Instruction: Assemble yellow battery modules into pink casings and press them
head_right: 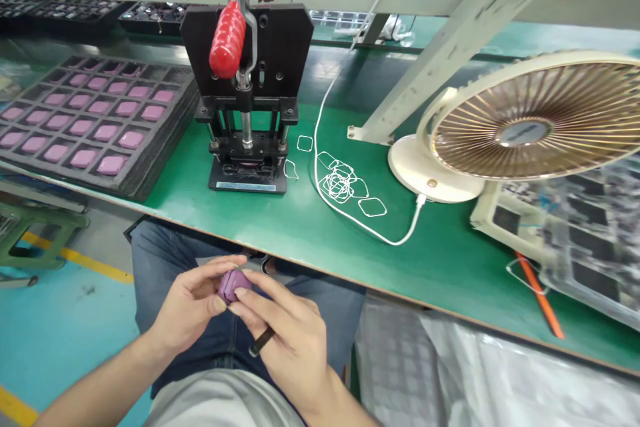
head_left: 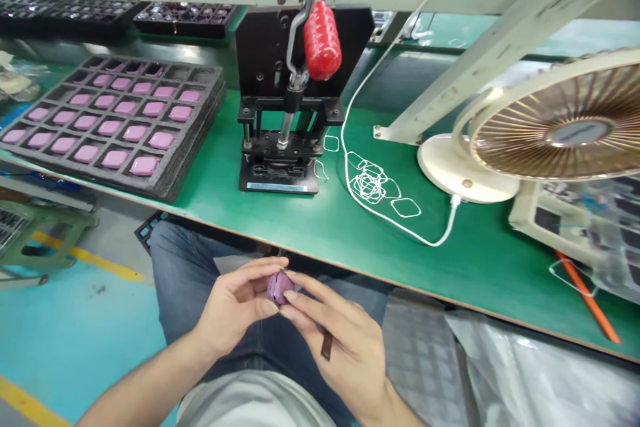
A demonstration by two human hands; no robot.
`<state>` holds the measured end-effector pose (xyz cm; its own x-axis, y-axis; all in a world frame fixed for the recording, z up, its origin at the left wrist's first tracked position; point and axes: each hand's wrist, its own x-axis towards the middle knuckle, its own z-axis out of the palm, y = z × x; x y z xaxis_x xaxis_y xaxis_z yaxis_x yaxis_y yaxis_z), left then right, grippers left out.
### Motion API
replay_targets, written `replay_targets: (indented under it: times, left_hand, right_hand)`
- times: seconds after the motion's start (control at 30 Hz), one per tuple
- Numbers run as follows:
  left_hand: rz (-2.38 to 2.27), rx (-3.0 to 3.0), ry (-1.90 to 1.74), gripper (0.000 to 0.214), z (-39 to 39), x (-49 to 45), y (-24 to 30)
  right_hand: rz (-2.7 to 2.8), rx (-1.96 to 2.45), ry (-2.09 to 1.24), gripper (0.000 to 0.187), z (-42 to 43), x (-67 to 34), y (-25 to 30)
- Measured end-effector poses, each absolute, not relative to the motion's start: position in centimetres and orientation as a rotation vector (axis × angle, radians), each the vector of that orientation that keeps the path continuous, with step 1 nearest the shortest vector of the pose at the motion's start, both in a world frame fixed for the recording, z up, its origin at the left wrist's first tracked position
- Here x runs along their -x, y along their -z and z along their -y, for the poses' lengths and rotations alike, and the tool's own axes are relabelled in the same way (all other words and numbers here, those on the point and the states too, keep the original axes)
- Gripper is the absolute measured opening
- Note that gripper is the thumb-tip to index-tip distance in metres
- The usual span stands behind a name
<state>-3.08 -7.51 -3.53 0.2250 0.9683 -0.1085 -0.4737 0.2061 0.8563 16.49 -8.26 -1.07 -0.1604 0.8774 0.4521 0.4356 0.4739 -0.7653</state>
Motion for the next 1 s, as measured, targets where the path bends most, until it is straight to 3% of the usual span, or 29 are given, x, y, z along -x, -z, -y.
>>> replay_targets:
  times: [0.3,0.53,0.63,0.8,0.9,1.0]
  left_hand:
    - [-0.758,-0.793,-1.177,0.044,7.5,2.8,3.4]
    - [-0.752,-0.810,-1.246,0.042,7.2,2.4,3.5]
    - [-0.743,-0.857,-1.234,0.038,7.4,2.0,3.3]
    - [-0.978,-0.740,-1.236,0.037,7.8,0.9,3.3]
    - [-1.022,-0.583,-1.262,0.025,7.5,0.7,3.5]
    - [-0.903,-0.499,-1.264,0.029,7.1,0.9,3.5]
  right_hand:
    - [1.773,1.074,-0.576,0.030,8.5,-16.7,1.0]
    - [1.935,0.984,-0.488,0.059,9.3,-17.0,2.5]
    - [1.992,1.032,-0.406,0.063,9.6,-17.0,3.3]
    - [1.949,1.081,-0.335,0.046,8.6,-16.2,3.4]
    - [1.855,1.205,-0.446,0.032,7.8,-15.9,3.0]
    - [1.945,1.225,-0.604,0.014,7.5,-16.2,2.6]
